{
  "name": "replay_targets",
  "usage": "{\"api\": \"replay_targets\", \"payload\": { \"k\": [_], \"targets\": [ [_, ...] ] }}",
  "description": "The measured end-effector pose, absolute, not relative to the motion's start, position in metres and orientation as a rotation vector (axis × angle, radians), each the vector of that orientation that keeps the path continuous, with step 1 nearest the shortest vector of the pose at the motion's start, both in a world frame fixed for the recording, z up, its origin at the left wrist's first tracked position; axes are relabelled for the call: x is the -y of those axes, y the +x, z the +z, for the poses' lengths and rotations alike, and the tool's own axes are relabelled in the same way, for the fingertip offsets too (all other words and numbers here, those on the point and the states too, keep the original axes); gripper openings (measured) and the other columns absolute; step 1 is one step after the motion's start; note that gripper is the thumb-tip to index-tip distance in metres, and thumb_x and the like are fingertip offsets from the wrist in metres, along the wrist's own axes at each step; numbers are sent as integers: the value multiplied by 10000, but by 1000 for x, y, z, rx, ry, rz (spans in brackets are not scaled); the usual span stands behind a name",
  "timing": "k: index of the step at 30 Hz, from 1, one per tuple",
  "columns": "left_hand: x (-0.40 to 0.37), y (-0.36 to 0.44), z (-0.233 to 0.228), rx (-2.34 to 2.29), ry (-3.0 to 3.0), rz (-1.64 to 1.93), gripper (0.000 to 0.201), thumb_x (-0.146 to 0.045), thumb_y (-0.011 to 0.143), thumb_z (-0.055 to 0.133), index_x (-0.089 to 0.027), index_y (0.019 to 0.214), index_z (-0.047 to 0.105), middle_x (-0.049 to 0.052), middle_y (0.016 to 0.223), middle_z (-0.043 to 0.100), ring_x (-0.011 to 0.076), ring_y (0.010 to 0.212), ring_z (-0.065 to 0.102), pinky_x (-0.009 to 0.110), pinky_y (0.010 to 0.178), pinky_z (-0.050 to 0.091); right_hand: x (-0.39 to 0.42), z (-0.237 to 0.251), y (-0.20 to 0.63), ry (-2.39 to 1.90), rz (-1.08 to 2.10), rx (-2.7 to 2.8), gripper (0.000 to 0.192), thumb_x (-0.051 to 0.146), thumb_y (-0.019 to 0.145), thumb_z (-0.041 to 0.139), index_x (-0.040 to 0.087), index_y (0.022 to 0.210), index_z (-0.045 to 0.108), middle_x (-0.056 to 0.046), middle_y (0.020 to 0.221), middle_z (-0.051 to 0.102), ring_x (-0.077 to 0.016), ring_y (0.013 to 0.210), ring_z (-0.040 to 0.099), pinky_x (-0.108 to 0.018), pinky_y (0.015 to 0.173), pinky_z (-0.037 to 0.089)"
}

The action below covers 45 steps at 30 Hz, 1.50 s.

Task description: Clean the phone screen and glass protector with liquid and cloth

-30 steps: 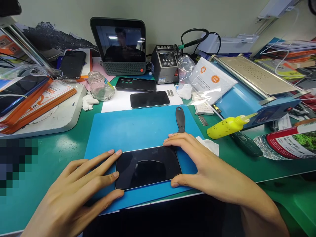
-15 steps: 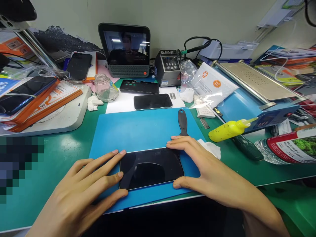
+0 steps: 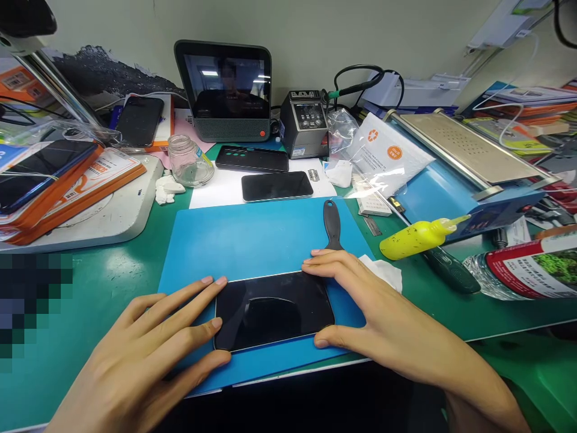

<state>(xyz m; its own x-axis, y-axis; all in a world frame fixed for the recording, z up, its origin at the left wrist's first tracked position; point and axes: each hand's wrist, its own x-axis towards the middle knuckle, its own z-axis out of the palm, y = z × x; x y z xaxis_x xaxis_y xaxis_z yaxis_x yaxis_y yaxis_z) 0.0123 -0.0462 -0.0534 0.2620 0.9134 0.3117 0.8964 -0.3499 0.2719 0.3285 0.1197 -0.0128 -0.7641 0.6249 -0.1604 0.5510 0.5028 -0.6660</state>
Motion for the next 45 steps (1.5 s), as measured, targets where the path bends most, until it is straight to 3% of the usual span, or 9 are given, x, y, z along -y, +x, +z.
{"api": "replay_targets", "payload": {
  "k": [10, 20, 26, 28, 30, 32, 36, 41, 45],
  "targets": [
    [44, 13, -55, -1762, 2449, 682, 212, -399, 1046, 696, -302, 1226, 640, 40, 1641, 569, 282, 1411, 614, 459, 989, 482, -119, -10, 329, -1075, 1118, 2653, 724, 696, 889, 765, 370, 1496, 544, -56, 1647, 466, -316, 1538, 463, -473, 1260, 436],
    [39, 17, -47, -1861, 2409, 553, 493, -473, 1037, 667, -327, 1490, 539, 49, 1614, 592, 306, 1416, 599, 467, 1071, 482, -116, -12, 328, -1097, 1053, 2627, 734, 686, 866, 792, 369, 1499, 597, -65, 1668, 479, -357, 1551, 461, -520, 1270, 429],
    [39, 19, -47, -1863, 2407, 582, 499, -443, 1022, 697, -356, 1497, 576, 52, 1594, 613, 321, 1397, 622, 465, 1065, 519, -114, -20, 338, -949, 912, 2613, 927, 636, 868, 821, 411, 1653, 383, -44, 1699, 464, -323, 1549, 476, -480, 1254, 456],
    [39, 19, -46, -1866, 2397, 590, 473, -437, 1024, 693, -359, 1481, 598, 53, 1603, 602, 323, 1389, 628, 471, 1060, 526, -109, -22, 342, -824, 859, 2525, 786, 551, 905, 822, 429, 1590, 455, -18, 1640, 541, -306, 1515, 518, -471, 1241, 462],
    [39, 19, -45, -1868, 2387, 577, 464, -450, 1025, 689, -363, 1474, 609, 57, 1633, 568, 330, 1405, 614, 480, 1061, 528, -103, -23, 345, -738, 800, 2395, 414, 420, 998, 736, 413, 1391, 607, 8, 1496, 662, -279, 1422, 601, -468, 1220, 462],
    [39, 19, -44, -1877, 2380, 567, 456, -460, 1027, 684, -363, 1467, 614, 67, 1656, 533, 339, 1442, 577, 497, 1082, 514, -96, -25, 346, -725, 755, 2305, 160, 297, 1043, 641, 367, 1187, 645, 13, 1338, 735, -257, 1307, 665, -469, 1193, 463],
    [39, 20, -42, -1888, 2360, 567, 428, -451, 1036, 677, -365, 1451, 615, 80, 1604, 563, 335, 1436, 564, 511, 1103, 485, -88, -26, 343, -793, 741, 2317, 110, 246, 1034, 616, 330, 1105, 607, -8, 1249, 749, -264, 1266, 673, -494, 1166, 470],
    [39, 19, -45, -1852, 2349, 587, 421, -458, 1052, 656, -379, 1458, 575, 50, 1583, 584, 311, 1410, 575, 492, 1087, 459, -90, -25, 340, -809, 706, 2479, 139, 295, 1024, 649, 329, 1155, 614, -8, 1316, 740, -291, 1411, 592, -612, 1307, 299],
    [39, 19, -45, -1853, 2272, 620, 470, -513, 1045, 656, -354, 1465, 518, 42, 1555, 618, 301, 1411, 576, 476, 1112, 432, -90, -24, 337, -756, 690, 2541, 158, 300, 1043, 631, 329, 1193, 590, -4, 1373, 719, -263, 1445, 568, -623, 1327, 275]
  ]
}}
